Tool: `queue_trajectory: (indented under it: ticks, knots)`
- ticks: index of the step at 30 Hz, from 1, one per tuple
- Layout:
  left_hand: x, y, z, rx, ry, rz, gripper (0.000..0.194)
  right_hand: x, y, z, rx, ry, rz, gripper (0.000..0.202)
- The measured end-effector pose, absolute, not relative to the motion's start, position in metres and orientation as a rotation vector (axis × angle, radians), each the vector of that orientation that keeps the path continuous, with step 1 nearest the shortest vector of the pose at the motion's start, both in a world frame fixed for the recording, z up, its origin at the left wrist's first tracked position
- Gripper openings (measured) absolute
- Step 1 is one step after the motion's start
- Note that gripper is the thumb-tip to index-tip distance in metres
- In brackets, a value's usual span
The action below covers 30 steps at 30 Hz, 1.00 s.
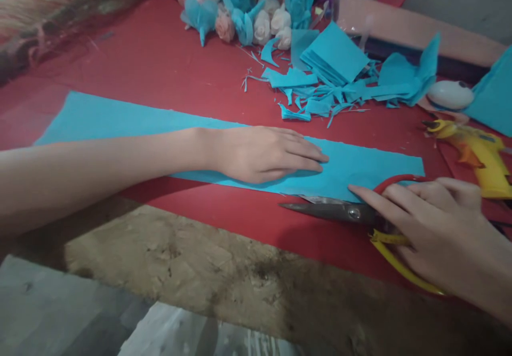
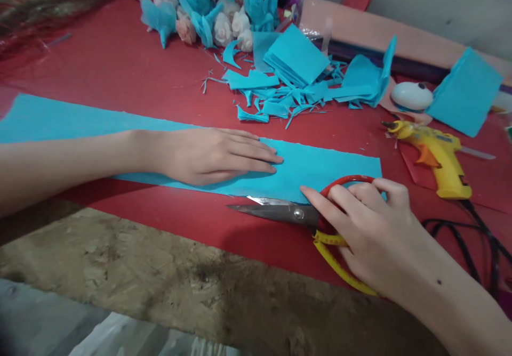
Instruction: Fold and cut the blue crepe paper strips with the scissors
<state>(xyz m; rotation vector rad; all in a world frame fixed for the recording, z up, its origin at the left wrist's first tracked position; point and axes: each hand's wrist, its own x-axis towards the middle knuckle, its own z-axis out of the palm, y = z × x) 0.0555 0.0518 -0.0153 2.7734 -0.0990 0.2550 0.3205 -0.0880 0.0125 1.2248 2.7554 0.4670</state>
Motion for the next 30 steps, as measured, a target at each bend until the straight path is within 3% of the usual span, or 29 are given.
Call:
queue_trajectory:
  ticks: [20,30]
  knots:
    - [0.056,0.052,-0.017,2.759,-0.080,0.263,0.046,0.283,-0.067,0.015,1.034,2.877,0.597,0.044]
    - [0.056,0.051,-0.018,2.751,-0.063,0.263,0.045,0.286,-0.066,0.017,0.952,3.008,0.443,0.034]
